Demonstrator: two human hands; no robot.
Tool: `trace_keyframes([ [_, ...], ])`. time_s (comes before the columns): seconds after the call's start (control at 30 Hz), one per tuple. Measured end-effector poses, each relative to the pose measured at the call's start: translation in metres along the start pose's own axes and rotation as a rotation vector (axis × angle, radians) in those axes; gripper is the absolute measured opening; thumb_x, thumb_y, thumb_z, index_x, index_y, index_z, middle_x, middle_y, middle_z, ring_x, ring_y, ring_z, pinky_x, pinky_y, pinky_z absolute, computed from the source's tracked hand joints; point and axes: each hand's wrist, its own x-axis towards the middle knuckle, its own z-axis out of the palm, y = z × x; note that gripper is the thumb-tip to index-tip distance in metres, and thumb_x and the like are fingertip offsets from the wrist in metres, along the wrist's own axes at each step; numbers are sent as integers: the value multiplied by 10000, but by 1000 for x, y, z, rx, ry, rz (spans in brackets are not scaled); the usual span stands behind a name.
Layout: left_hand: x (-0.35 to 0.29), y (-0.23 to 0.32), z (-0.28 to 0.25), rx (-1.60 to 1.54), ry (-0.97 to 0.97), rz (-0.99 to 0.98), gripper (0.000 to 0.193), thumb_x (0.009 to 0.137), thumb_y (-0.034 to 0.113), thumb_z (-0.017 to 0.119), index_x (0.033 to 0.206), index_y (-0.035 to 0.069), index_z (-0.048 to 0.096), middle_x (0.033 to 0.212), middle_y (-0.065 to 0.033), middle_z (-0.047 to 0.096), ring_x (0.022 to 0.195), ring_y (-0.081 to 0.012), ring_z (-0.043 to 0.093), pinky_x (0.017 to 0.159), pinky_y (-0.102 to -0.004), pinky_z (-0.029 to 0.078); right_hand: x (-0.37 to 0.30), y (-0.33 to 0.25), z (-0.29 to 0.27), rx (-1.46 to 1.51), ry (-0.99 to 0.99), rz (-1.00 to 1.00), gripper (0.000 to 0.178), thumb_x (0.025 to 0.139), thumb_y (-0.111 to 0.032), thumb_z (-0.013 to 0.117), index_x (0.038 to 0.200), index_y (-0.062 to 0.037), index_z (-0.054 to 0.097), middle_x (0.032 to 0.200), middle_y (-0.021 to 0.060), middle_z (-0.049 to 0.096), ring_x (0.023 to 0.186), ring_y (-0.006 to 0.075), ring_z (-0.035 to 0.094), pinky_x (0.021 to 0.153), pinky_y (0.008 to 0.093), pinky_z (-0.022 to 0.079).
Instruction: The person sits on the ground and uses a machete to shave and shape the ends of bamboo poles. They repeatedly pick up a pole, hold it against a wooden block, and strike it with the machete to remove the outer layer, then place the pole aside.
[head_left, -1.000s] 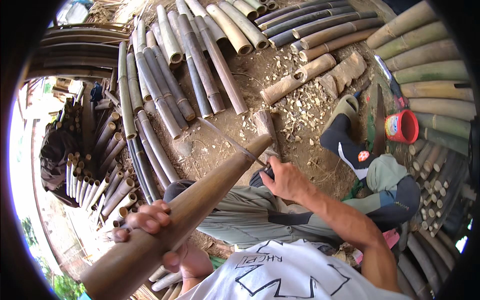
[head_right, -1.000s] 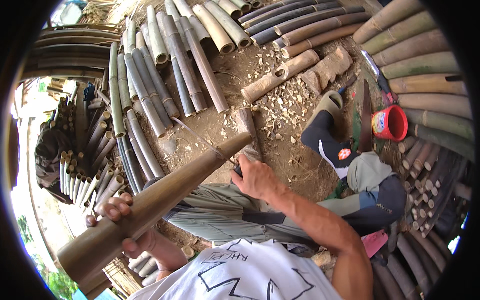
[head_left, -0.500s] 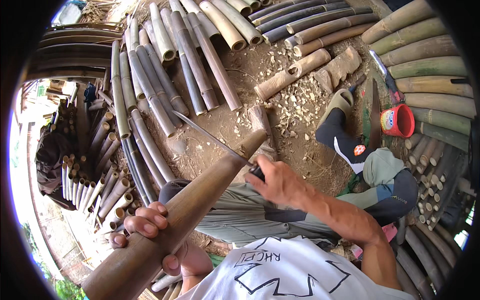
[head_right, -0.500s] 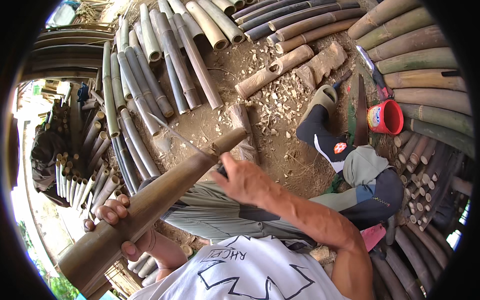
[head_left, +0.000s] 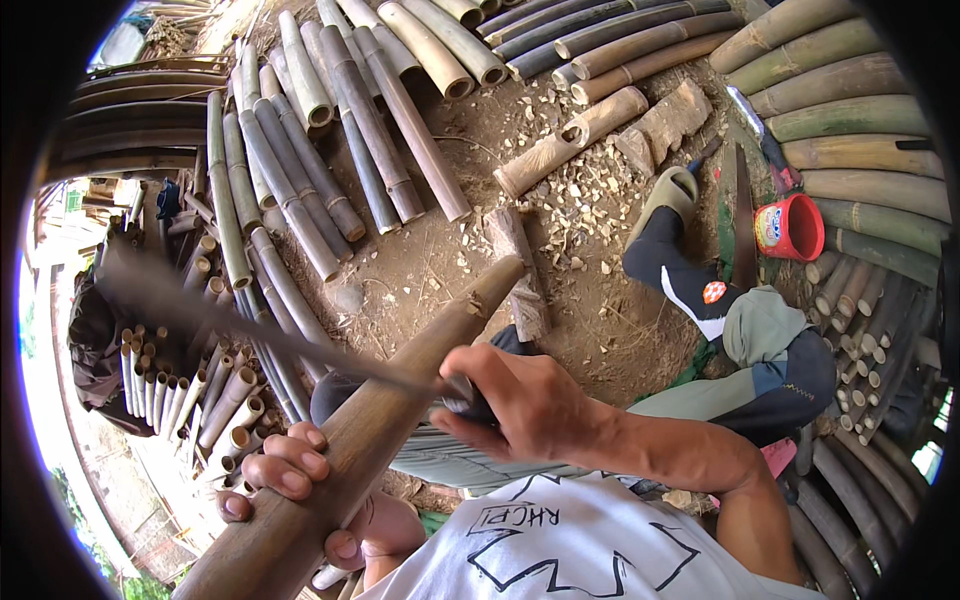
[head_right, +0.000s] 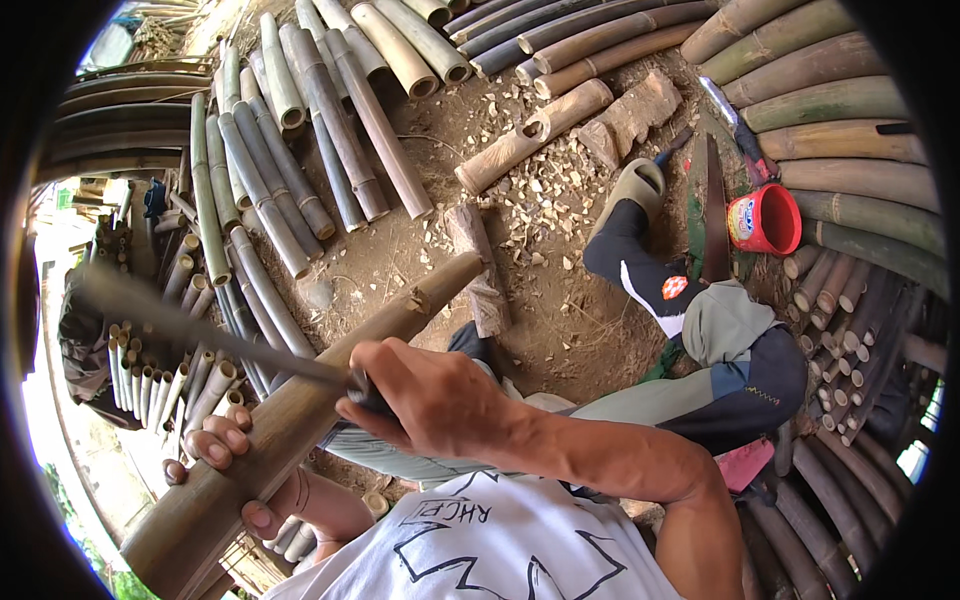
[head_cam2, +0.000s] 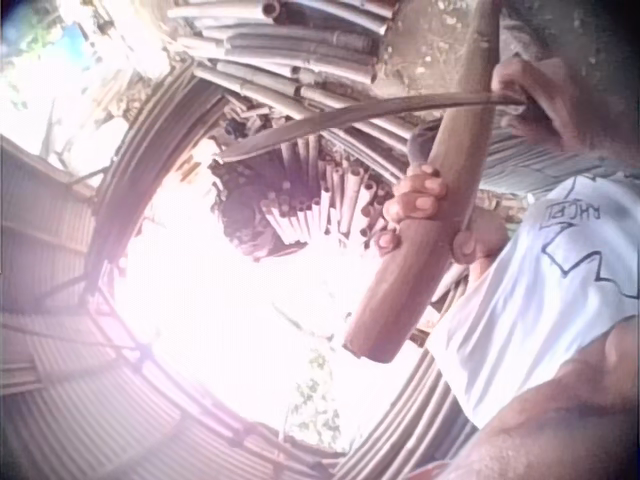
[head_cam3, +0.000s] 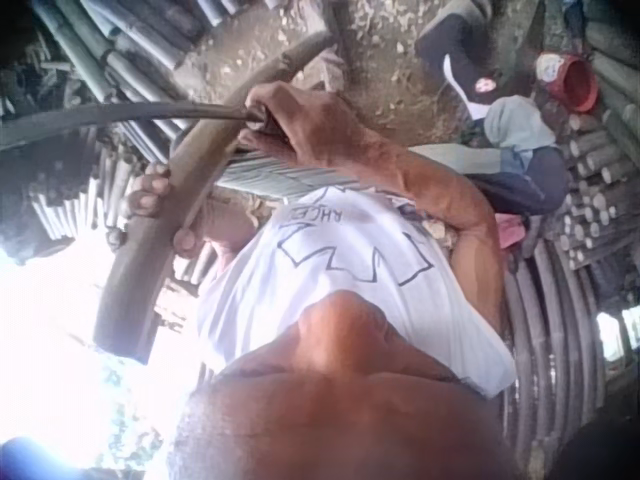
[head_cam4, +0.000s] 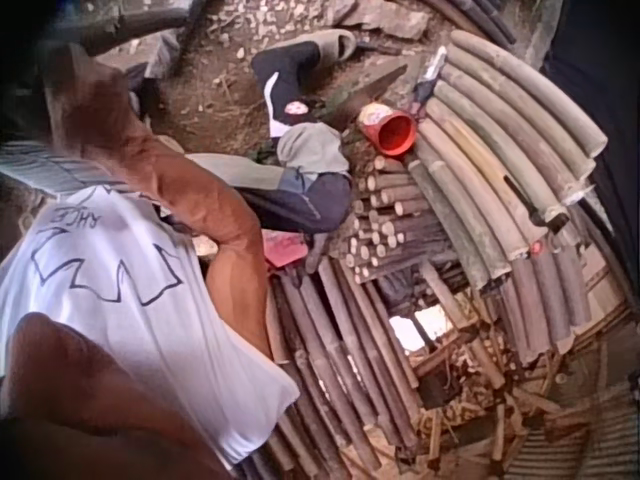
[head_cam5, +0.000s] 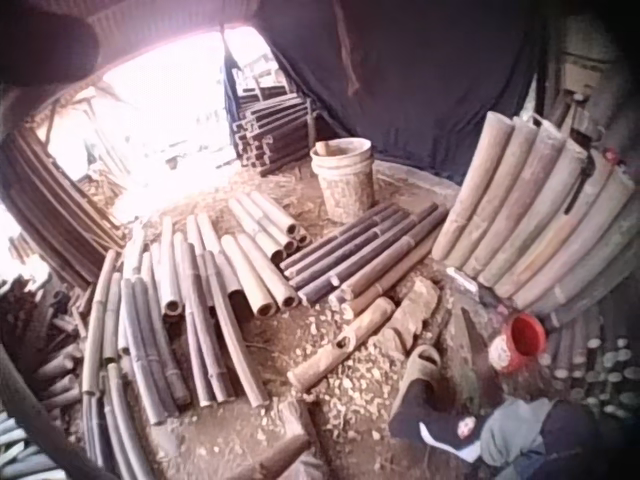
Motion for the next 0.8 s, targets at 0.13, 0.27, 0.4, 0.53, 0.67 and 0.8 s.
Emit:
trace_keyframes([
  [0.13, 3, 2, -2, -14, -14, -12, 785, 721, 247, 857, 1359, 168, 405, 1084, -57, 518, 1019, -220, 533, 948, -446, 398, -54, 74, 0, -362, -501, 601, 362, 932, -331, 649, 1016, -13, 498, 633, 162, 584, 526, 313, 642, 514, 397, 548],
  [0.27, -3, 6, -5, -15, -2, -31, 782, 720, 231, 860, 1357, 171, 411, 1083, -60, 517, 1018, -224, 532, 953, -444, 398, -16, 19, -8, -151, -286, 403, 350, 948, -320, 630, 1027, -6, 497, 685, 166, 639, 616, 300, 704, 497, 379, 566],
  [0.4, -1, 0, -6, -13, -11, -7, 786, 717, 227, 862, 1358, 179, 409, 1085, -59, 515, 1018, -223, 530, 960, -443, 390, -22, 20, 5, -23, 12, 2, 385, 961, -361, 598, 1026, 5, 495, 624, 159, 621, 626, 312, 704, 495, 381, 569],
  [0.53, 1, -7, -1, 0, 18, 36, 786, 714, 234, 868, 1352, 190, 411, 1080, -54, 517, 1024, -226, 531, 967, -449, 381, -49, 76, -6, -349, -438, 603, 395, 964, -381, 588, 1035, -3, 497, 610, 176, 607, 602, 294, 696, 474, 367, 557],
  [0.67, -2, -3, -9, -23, 13, -34, 798, 703, 241, 883, 1345, 199, 411, 1079, -46, 514, 1028, -227, 531, 976, -450, 375, -9, 15, -3, -74, -198, 277, 395, 963, -362, 603, 1016, 14, 495, 619, 166, 612, 555, 272, 683, 443, 354, 540],
  [0.8, -2, -4, -15, -35, -20, -15, 816, 692, 247, 898, 1344, 202, 409, 1087, -45, 515, 1029, -227, 532, 979, -452, 374, -44, 74, 0, -272, -321, 388, 377, 962, -336, 608, 1005, 20, 490, 627, 163, 617, 537, 265, 675, 440, 349, 540],
])
